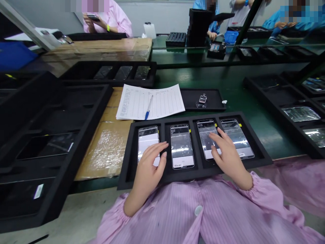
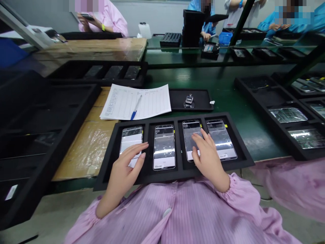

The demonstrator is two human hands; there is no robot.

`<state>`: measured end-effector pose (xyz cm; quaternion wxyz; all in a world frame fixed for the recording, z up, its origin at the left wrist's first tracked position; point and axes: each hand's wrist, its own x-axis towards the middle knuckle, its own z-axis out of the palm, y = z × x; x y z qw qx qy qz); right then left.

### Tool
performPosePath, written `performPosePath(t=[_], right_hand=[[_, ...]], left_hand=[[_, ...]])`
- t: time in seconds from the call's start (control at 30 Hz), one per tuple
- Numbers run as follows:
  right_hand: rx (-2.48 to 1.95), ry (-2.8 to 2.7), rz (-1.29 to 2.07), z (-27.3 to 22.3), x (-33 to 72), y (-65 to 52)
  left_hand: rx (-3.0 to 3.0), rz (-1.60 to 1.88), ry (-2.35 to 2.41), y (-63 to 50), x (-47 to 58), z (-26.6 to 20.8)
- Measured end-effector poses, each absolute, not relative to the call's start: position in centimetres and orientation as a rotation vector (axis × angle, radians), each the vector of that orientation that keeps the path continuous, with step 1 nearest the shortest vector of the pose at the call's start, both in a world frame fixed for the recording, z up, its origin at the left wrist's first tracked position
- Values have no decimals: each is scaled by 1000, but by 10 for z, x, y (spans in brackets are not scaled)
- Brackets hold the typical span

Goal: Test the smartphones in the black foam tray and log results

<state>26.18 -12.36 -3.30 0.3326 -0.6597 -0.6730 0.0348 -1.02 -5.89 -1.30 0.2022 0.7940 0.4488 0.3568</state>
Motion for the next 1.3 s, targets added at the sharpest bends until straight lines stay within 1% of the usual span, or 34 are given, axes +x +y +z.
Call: performPosePath(t=[0.47,0.53,0.63,0.7,0.9,1.17,1.3], right_hand=[[-1779,-1853,40,-32,258,-122],[-1829,-1789,2,-32,263,-120],[-2060,-1547,-84,-30,277,-118],[-2136,-1425,-94,-29,286,-120],[-1882,-1474,-122,-30,282,-133],[-1916,-1561,-71,-33,277,-133],[-1842,-1643,-17,-34,264,-136]], left_hand=[[2242,1012,1221,-59,-11,-15],[2238,1023,1219,-59,-12,-15],[2233,1039,1215,-58,-13,-16],[2228,1033,1213,-59,-12,-15],[2209,1029,1217,-59,-10,-11],[2113,968,1270,-63,-10,-8],[2112,893,1266,-66,-10,-7]])
